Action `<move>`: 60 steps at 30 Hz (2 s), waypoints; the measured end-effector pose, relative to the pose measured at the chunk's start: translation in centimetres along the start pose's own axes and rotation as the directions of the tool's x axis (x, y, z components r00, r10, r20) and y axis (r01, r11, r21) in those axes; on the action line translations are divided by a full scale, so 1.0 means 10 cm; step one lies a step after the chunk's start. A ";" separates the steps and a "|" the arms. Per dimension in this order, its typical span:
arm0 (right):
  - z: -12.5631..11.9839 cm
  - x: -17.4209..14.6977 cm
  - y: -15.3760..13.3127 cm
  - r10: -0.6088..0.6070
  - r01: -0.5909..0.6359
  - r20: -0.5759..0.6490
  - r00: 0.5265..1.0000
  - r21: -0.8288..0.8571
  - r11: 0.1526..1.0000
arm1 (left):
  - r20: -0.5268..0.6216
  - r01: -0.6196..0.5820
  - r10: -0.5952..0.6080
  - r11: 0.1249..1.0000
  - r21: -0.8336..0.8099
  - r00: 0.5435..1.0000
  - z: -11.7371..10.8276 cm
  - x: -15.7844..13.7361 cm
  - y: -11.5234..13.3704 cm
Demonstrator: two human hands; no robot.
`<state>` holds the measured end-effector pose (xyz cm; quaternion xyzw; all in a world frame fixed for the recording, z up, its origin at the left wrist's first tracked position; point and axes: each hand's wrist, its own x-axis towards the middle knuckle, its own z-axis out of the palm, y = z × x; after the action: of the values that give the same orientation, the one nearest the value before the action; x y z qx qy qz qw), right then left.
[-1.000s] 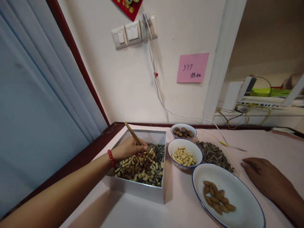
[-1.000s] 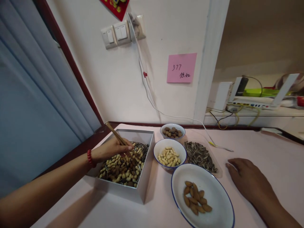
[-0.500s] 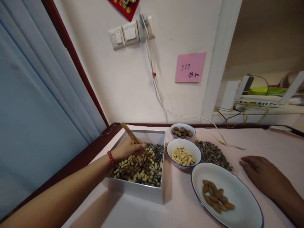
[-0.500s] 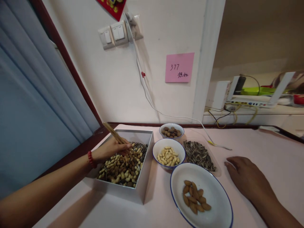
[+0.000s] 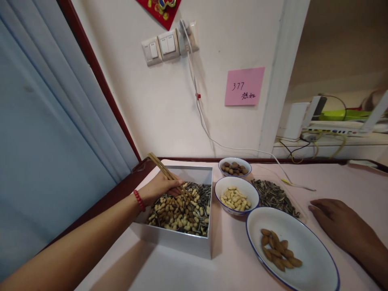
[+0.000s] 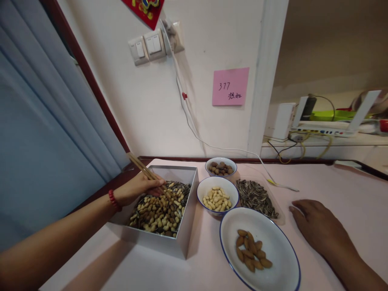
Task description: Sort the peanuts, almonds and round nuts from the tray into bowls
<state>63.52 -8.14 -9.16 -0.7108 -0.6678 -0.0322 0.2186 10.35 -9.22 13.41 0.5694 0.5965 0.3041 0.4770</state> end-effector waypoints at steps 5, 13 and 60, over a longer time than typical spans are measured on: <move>-0.01 0.00 -0.01 0.002 -0.002 -0.001 1.000 -0.007 1.000 | 0.073 -0.017 0.013 0.998 0.059 0.997 0.15 0.08 -0.06; 0.00 0.01 0.02 0.002 -0.002 -0.015 1.000 -0.002 1.000 | -0.045 -0.023 0.024 1.000 0.019 0.999 0.13 0.15 -0.15; 0.09 0.01 0.13 -0.041 0.042 -0.056 0.998 0.016 0.999 | 0.149 -0.224 0.183 0.913 0.341 0.972 0.12 0.30 -0.04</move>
<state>64.58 -7.73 -10.29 -0.6936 -0.6765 -0.0506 0.2424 11.57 -6.64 11.93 0.7217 0.5507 0.2063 0.3653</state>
